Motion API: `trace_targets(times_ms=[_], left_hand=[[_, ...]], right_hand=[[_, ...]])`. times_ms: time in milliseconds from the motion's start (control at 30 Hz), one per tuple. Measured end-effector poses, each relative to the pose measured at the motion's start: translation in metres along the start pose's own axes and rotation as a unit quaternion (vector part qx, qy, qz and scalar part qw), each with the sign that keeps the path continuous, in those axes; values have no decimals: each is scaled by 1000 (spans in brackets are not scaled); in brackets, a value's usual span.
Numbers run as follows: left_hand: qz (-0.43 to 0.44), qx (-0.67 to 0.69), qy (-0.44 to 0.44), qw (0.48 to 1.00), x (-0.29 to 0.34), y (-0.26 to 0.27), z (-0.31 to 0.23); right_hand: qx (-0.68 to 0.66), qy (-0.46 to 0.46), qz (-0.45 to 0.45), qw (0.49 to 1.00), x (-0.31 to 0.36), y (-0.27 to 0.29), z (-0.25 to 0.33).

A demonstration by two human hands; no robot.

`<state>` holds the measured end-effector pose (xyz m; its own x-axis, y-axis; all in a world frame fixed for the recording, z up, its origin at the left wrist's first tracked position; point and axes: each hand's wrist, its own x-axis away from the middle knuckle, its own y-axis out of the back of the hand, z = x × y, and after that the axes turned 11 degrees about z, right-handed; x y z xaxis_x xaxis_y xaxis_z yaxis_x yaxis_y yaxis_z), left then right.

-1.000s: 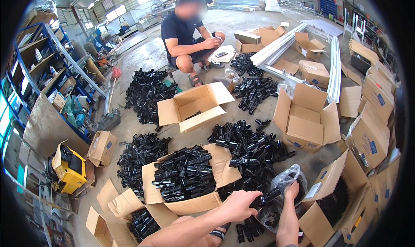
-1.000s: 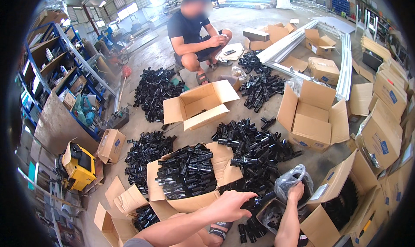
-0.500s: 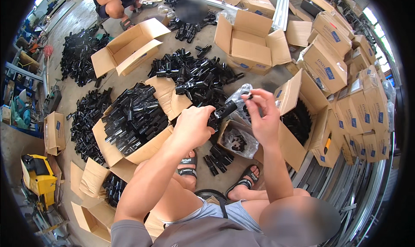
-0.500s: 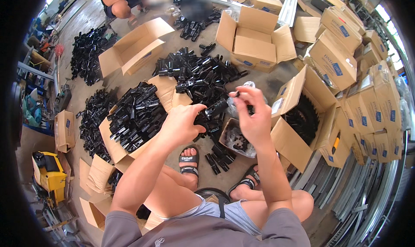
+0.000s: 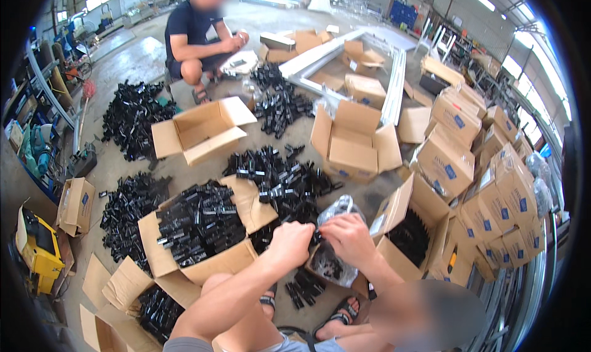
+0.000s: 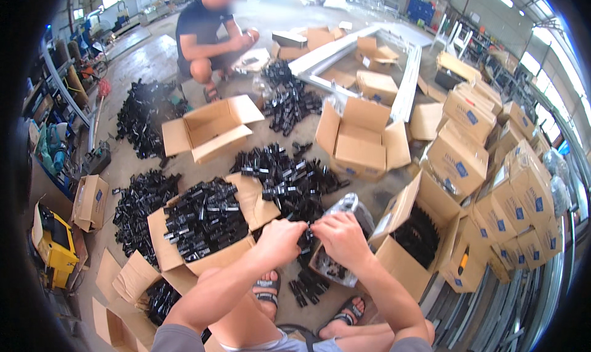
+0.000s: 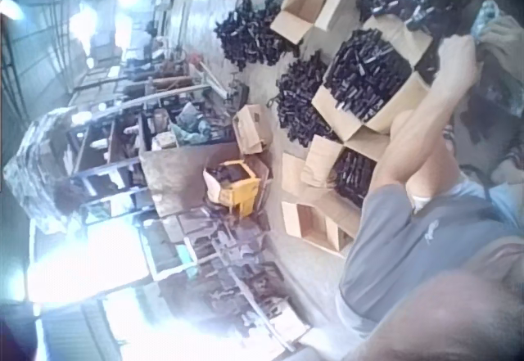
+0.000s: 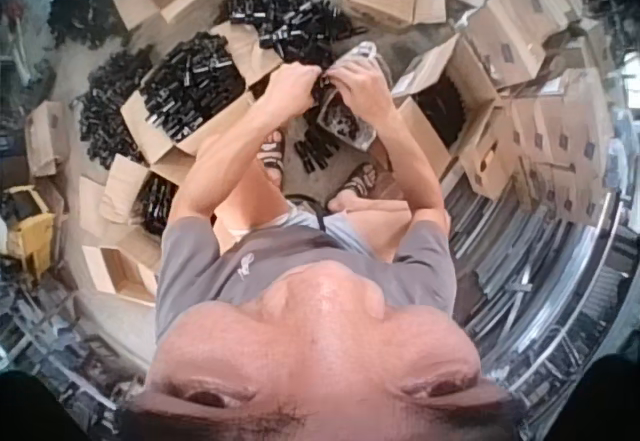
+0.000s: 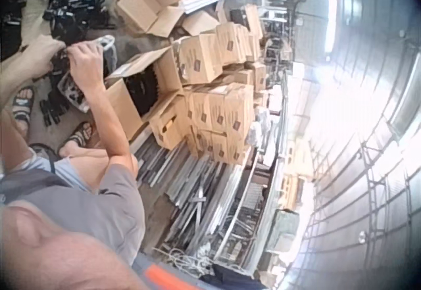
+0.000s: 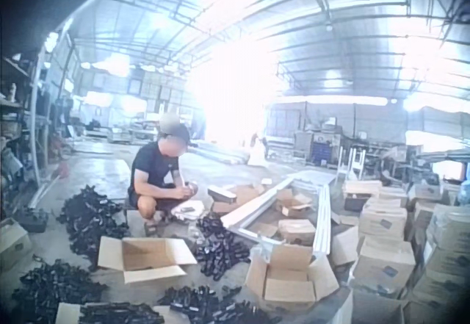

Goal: The person sorts through boxes of black plastic components, picking up individual pieces to check them and placing them into smaller containers or bags.

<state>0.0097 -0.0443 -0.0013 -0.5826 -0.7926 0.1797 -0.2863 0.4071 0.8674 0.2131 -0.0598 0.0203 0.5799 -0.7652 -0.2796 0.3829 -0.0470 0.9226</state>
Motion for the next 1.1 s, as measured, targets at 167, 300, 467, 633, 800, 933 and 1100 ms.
trace_targets(times_ms=[167, 300, 467, 633, 800, 933, 1100], left_hand=[[10, -7, 4, 1000, 3, 3, -3], [-14, 12, -10, 1000, 11, 9, -7], [21, 93, -6, 995, 17, 33, -32], [-5, 316, -55, 947, 20, 38, -22], [54, 467, -67, 880, 16, 38, -34], [61, 489, -81, 866, 8, 33, -26], [55, 490, -78, 866, 6, 28, -32]], right_hand=[[-34, -43, -28, 998, 4, -7, 5], [-53, -81, -51, 994, 3, -6, 7], [-369, -279, -185, 867, 23, -16, -3], [-681, -228, -146, 681, 30, -32, -17], [-710, -203, -183, 648, 40, -17, -12], [-703, -193, -202, 654, 39, -10, -6], [-708, -203, -217, 640, 40, -15, -7]])
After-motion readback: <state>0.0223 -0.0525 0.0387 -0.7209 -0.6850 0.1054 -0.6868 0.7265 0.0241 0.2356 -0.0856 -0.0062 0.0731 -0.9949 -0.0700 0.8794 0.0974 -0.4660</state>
